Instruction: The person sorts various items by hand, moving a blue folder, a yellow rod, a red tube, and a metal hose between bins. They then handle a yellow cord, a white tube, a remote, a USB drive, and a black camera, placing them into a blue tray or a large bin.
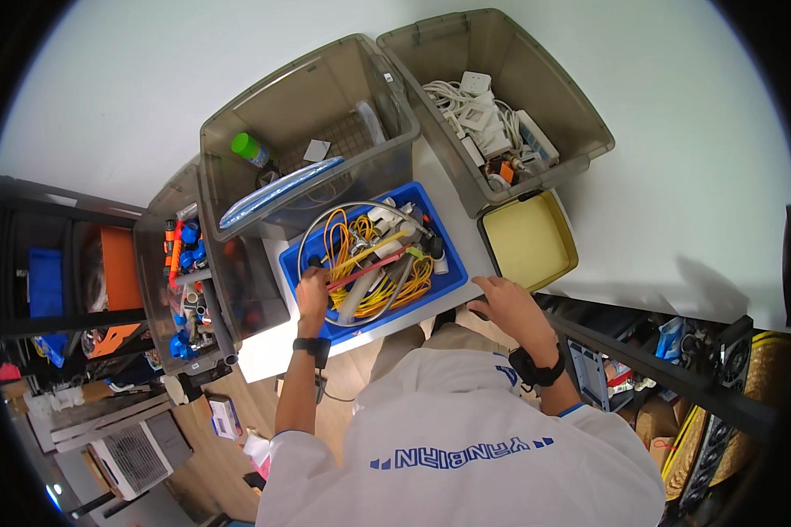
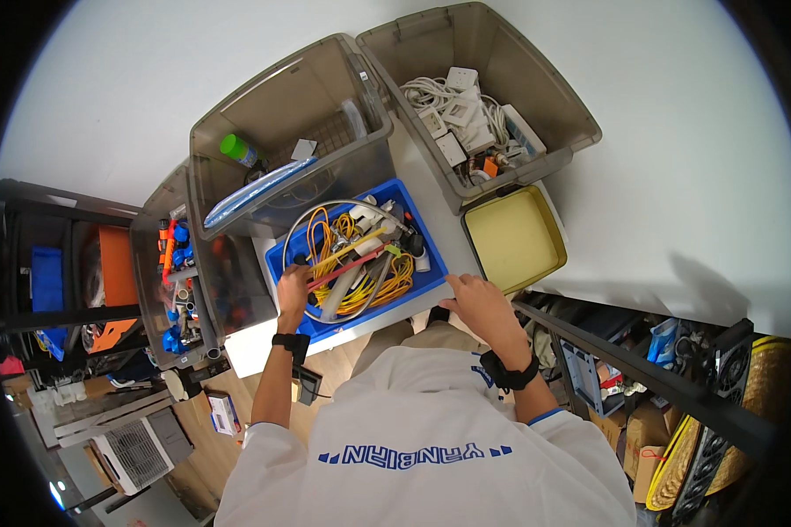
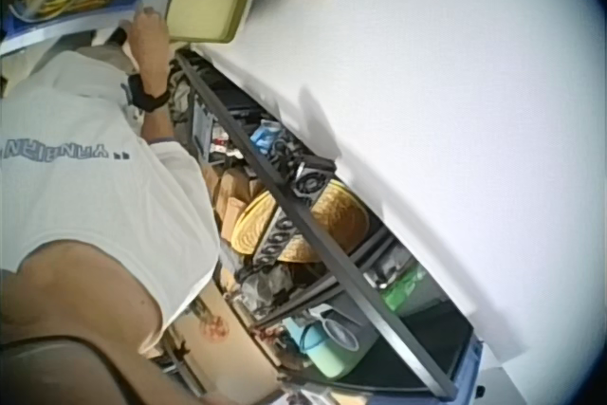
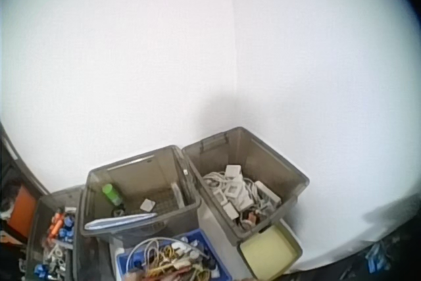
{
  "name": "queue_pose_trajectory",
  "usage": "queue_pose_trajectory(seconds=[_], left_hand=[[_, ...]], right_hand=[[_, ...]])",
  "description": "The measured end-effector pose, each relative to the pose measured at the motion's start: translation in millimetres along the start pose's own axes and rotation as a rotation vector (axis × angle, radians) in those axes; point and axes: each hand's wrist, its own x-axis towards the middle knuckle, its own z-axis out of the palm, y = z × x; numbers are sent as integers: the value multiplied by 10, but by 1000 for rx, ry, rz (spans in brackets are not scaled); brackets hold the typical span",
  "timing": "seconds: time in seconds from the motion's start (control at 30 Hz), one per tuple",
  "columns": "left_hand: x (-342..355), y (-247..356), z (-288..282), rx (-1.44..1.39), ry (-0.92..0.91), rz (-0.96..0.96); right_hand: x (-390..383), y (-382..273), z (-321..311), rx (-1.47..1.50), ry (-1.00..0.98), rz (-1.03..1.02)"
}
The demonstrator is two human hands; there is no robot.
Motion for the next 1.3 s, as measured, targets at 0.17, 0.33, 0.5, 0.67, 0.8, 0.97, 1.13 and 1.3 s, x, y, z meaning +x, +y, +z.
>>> queue_pose_trajectory(seconds=[0.17,0.33,0.5,0.67,0.8,0.97,1.13,1.3], left_hand=[[-86,507,-579,8,176,109],[-333,1113,-1255,37,319,152],[-530,1466,-1756,25,378,131],[-483,1526,-1989,12,434,131],[-223,1389,-2083,25,495,105],[234,1028,-2066,-78,553,-94],[670,499,-1865,-103,465,-141],[974,168,-1614,-54,419,-148]], right_hand=[[49,-105,-208,80,34,11],[212,-372,-439,445,340,-138],[386,-611,-687,686,406,-248],[488,-824,-885,689,475,-306],[706,-952,-1005,710,494,-333],[1311,-1096,-1119,880,561,-98],[2384,-1137,-893,845,525,-49],[3326,-1177,-487,904,383,27]])
